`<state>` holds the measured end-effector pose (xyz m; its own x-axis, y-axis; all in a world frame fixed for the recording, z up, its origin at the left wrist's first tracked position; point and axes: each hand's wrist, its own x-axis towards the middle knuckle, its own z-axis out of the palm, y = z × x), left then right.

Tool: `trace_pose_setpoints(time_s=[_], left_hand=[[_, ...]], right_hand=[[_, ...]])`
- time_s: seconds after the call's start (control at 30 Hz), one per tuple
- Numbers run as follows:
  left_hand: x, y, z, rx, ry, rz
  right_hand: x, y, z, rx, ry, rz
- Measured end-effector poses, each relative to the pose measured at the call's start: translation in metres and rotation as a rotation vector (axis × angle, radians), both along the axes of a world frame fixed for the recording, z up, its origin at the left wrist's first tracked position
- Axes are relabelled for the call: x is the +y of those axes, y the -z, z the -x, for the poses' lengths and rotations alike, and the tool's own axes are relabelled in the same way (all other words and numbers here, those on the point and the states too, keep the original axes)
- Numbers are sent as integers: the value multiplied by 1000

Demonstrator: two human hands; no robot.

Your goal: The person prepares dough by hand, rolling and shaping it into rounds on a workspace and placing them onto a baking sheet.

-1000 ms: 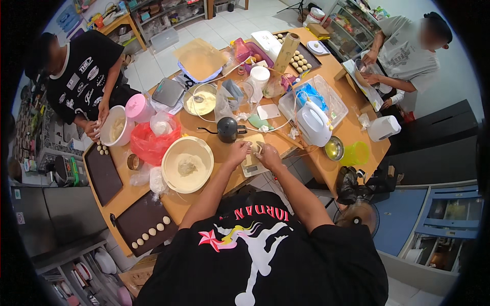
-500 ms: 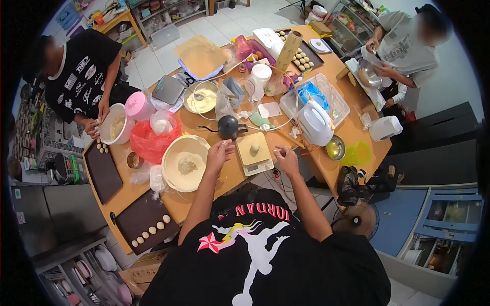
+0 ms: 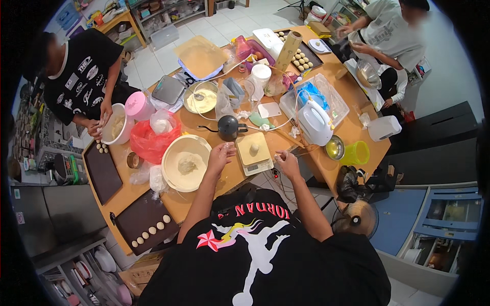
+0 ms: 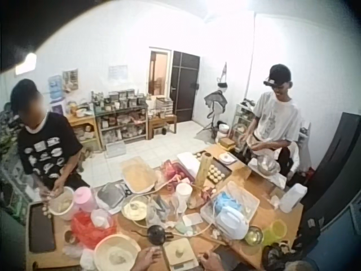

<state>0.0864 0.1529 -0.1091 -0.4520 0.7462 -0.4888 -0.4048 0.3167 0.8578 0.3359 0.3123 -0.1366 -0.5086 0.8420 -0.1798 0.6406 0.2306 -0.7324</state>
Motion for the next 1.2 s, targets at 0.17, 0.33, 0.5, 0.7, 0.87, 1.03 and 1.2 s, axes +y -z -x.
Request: trace_pose_setpoints(time_s=[0.17,0.33,0.5,0.7,0.87,1.03,1.2], left_hand=[[-3,0,1,-17,-11,6],[-8,8,4,-27,-39,-8],[-5,1,4,-33,-17,9],[-10,-3,7,-37,-40,3],[-21,-1,9,-14,-46,-37],[-37,4,12,-23,-83,-34],[-48,4,15,-25,-96,-11]], right_hand=[[1,0,-3,-50,11,1],[-1,0,-1,-22,6,6],[2,8,17,-110,-162,-64],[0,-15,65,-186,-385,-301],[-6,-10,78,-334,-416,-319],[-7,-3,81,-416,-425,-361],[-8,5,83,-426,-418,-404]])
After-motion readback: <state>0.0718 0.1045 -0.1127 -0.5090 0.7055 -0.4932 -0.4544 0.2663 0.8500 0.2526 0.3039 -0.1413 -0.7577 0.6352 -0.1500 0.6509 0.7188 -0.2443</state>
